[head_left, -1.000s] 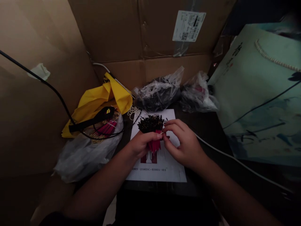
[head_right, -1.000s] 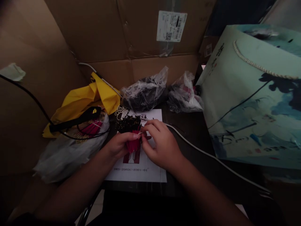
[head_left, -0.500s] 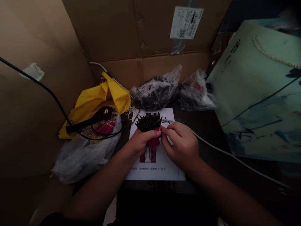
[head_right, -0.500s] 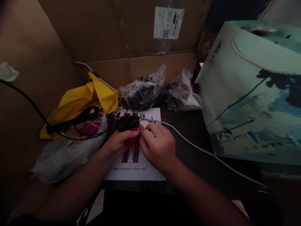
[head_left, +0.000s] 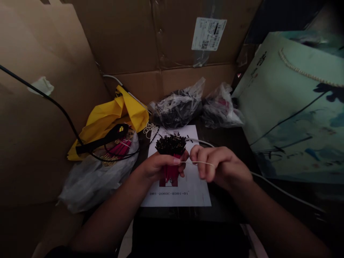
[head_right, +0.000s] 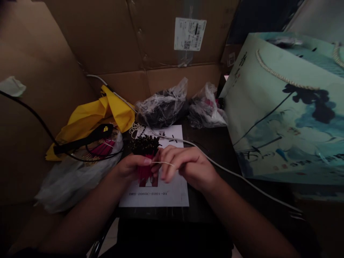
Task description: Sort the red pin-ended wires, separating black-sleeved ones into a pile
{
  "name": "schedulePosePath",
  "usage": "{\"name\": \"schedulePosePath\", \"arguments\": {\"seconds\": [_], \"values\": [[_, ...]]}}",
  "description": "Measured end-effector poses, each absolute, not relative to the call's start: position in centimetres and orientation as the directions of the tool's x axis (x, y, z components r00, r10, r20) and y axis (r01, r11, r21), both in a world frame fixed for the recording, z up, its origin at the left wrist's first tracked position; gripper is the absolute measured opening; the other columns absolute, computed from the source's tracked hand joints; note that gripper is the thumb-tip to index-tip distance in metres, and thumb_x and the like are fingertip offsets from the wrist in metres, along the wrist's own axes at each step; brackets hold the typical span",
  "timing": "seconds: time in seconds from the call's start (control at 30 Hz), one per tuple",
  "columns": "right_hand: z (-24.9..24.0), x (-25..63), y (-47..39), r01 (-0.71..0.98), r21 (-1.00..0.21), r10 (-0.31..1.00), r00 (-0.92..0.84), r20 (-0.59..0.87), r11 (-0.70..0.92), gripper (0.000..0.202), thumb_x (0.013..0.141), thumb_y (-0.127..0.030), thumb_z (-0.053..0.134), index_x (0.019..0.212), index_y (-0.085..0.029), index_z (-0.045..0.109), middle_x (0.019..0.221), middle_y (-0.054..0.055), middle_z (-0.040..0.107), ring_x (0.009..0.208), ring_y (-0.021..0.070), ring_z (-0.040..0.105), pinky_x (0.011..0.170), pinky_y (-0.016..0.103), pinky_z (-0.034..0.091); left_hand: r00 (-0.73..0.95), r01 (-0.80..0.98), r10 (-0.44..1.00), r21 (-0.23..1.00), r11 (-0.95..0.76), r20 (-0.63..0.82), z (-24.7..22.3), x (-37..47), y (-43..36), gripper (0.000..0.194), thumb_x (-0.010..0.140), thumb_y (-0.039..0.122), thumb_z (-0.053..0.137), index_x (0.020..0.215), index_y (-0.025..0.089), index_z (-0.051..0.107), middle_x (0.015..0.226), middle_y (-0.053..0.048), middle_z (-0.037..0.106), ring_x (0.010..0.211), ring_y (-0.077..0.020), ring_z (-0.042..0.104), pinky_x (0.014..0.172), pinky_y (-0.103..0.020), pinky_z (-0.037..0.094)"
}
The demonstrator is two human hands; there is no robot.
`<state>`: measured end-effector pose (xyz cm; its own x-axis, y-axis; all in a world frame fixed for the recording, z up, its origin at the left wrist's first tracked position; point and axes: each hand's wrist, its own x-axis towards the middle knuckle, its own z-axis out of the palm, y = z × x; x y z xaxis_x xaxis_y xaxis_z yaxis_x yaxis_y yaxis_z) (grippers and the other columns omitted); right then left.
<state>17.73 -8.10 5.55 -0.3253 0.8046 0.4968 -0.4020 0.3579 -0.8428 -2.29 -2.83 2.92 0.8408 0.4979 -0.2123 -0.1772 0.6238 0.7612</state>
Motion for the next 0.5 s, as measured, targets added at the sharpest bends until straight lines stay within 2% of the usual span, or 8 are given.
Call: {"name": "schedulePosePath", "arguments": {"seconds": [0.03,0.1,0.17,0.23,0.33,0.43,0.5], "values": [[5.8,17.4,-8.4,-0.354,-0.833,0.788,-0.309,0.533,0.425,0.021,0.084,-0.018,0.058,0.086,-0.024,0.078,0.074,0.004,0.071,0.079,0.0215,0.062,0.080,0.043,0.049,0.864,-0.164,0.458,0.742,0.651,-0.211,2.7,-2.4,-2.8,0.025,0.068,0.033,0.073,0.085,0.016,0.069,0.067,-0.002,0.061,0.062,-0.0151,0.060,0.063,-0.029,0.052],[6.1,16.4,-8.9,-0.202,-0.802,0.759,-0.258,0.598,0.563,0.038,0.089,-0.010,0.055,0.116,-0.030,0.072,0.090,0.003,0.073,0.085,0.0191,0.065,0.078,0.040,0.053,0.892,-0.119,0.390,0.714,0.690,-0.229,2.4,-2.6,-2.9,0.023,0.067,0.036,0.071,0.076,0.016,0.069,0.063,-0.002,0.060,0.062,-0.0159,0.061,0.063,-0.029,0.052],[6.3,15.6,-9.2,-0.014,-0.721,0.703,-0.207,0.680,0.693,0.047,0.091,-0.006,0.053,0.128,-0.032,0.065,0.091,0.003,0.072,0.081,0.0166,0.065,0.073,0.036,0.054,0.900,-0.068,0.350,0.707,0.704,-0.261,2.1,-2.6,-3.0,0.023,0.067,0.038,0.069,0.069,0.015,0.067,0.061,-0.003,0.060,0.062,-0.0163,0.062,0.059,-0.027,0.049],[6.4,15.1,-9.1,0.145,-0.578,0.595,-0.234,0.769,0.803,0.047,0.088,-0.003,0.056,0.126,-0.030,0.066,0.086,0.002,0.071,0.076,0.0156,0.063,0.069,0.033,0.053,0.895,-0.042,0.344,0.714,0.699,-0.285,2.2,-2.4,-3.2,0.023,0.069,0.037,0.066,0.068,0.013,0.068,0.062,-0.004,0.063,0.059,-0.0150,0.061,0.055,-0.025,0.045],[6.5,14.9,-8.8,0.280,-0.419,0.494,-0.306,0.814,0.864,0.033,0.083,-0.009,0.068,0.111,-0.026,0.073,0.085,0.003,0.069,0.074,0.0157,0.061,0.066,0.031,0.052,0.885,-0.038,0.364,0.733,0.679,-0.291,2.7,-2.2,-3.6,0.024,0.066,0.036,0.064,0.063,0.012,0.066,0.057,-0.004,0.062,0.052,-0.0136,0.057,0.051,-0.025,0.043],[7.1,14.6,-8.9,0.298,-0.409,0.487,-0.270,0.830,0.862,0.012,0.080,-0.027,0.077,0.089,-0.020,0.072,0.078,0.003,0.063,0.069,0.0142,0.058,0.062,0.030,0.050,0.849,-0.069,0.431,0.744,0.665,-0.306,3.5,-1.9,-4.0,0.019,0.059,0.032,0.067,0.062,0.014,0.064,0.055,-0.002,0.061,0.052,-0.0124,0.055,0.053,-0.025,0.045],[7.9,14.1,-9.1,0.230,-0.440,0.490,-0.263,0.831,0.868,0.024,0.081,-0.036,0.076,0.075,-0.019,0.062,0.077,0.003,0.063,0.068,0.0135,0.059,0.063,0.030,0.050,0.800,-0.100,0.505,0.759,0.643,-0.323,3.9,-1.8,-4.3,0.015,0.058,0.028,0.067,0.062,0.014,0.063,0.055,0.000,0.060,0.053,-0.0112,0.054,0.054,-0.024,0.045]]}}
